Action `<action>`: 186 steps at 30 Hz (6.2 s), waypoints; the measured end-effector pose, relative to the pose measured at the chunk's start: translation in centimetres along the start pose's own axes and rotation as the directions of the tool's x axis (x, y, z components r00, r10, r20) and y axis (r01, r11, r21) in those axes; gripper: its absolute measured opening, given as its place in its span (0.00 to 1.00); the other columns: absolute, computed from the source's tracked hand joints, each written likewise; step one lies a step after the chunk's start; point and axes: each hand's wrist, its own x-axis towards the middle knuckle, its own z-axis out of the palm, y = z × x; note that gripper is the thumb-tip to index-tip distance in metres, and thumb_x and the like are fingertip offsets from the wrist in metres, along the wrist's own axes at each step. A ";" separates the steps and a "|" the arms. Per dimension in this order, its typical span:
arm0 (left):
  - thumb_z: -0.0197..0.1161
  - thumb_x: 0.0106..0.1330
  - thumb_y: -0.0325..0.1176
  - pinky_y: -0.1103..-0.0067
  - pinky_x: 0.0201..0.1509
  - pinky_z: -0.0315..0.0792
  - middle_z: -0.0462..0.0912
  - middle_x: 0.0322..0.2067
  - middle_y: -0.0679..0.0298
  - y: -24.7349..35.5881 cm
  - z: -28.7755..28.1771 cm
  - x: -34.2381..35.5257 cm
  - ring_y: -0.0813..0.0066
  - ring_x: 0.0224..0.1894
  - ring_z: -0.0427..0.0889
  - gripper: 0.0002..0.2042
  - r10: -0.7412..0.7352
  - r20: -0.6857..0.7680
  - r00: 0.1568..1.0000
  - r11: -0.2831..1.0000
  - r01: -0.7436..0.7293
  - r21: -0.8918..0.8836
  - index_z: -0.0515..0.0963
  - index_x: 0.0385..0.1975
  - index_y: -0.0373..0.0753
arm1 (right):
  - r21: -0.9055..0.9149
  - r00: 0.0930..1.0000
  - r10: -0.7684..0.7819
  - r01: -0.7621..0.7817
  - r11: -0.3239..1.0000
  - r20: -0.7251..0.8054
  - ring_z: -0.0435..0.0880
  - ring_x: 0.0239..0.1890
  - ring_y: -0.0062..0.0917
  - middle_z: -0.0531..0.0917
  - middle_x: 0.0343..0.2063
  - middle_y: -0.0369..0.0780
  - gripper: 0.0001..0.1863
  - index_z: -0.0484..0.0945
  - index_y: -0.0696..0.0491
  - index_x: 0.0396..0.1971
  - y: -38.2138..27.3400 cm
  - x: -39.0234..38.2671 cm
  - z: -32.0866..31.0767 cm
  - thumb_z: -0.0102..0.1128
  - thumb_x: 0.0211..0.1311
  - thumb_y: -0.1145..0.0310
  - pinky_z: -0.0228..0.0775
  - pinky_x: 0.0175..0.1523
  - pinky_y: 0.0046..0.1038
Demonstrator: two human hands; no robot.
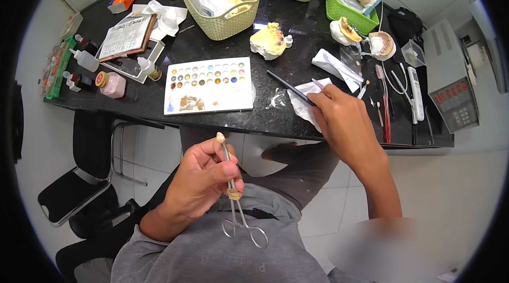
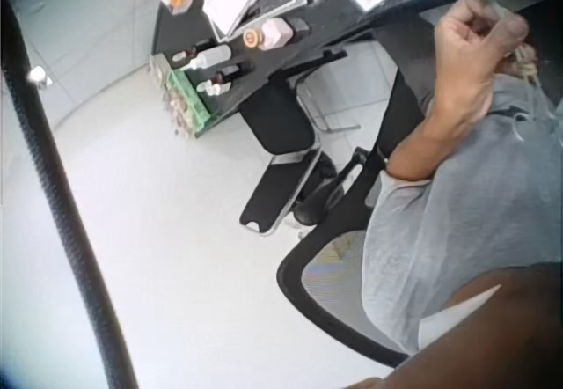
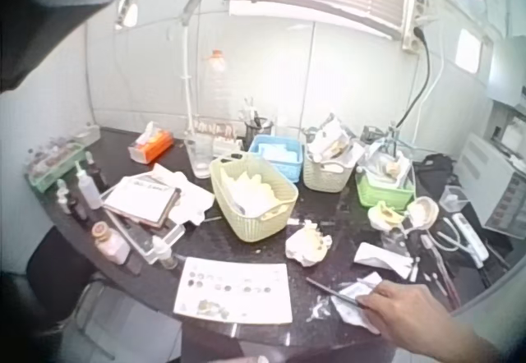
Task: The person stains an artificial tooth by picking up pigment from a palette with a thin brush and painting it onto the tooth held in a clamp.
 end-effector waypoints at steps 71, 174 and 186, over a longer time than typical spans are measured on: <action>0.63 0.59 0.19 0.82 0.31 0.77 0.82 0.32 0.53 -3.0 -5.0 2.6 0.72 0.30 0.83 0.12 0.577 -0.008 0.816 0.649 -0.453 0.611 0.78 0.44 0.28 | -0.033 0.989 0.095 -0.092 0.995 0.110 0.79 0.25 0.29 0.77 0.26 0.39 0.16 0.78 0.57 0.40 1.4 2.1 0.4 0.63 0.47 0.82 0.72 0.32 0.28; 0.64 0.60 0.19 0.83 0.43 0.81 0.84 0.35 0.52 -0.1 -5.1 3.5 0.74 0.37 0.85 0.10 0.302 -0.300 0.905 0.938 -0.226 0.262 0.79 0.41 0.27 | 0.634 0.877 -0.133 0.431 0.641 -0.462 0.81 0.19 0.24 0.80 0.19 0.43 0.08 0.74 0.61 0.29 -6.6 4.6 9.2 0.61 0.48 0.78 0.73 0.24 0.21; 0.64 0.59 0.19 0.83 0.42 0.81 0.84 0.35 0.52 -0.1 -5.1 3.5 0.73 0.37 0.85 0.10 0.308 -0.304 0.902 0.935 -0.228 0.271 0.79 0.41 0.26 | 0.641 0.865 -0.143 0.459 0.616 -0.481 0.81 0.17 0.26 0.80 0.18 0.43 0.09 0.76 0.60 0.29 -6.7 4.7 9.2 0.62 0.43 0.80 0.74 0.23 0.22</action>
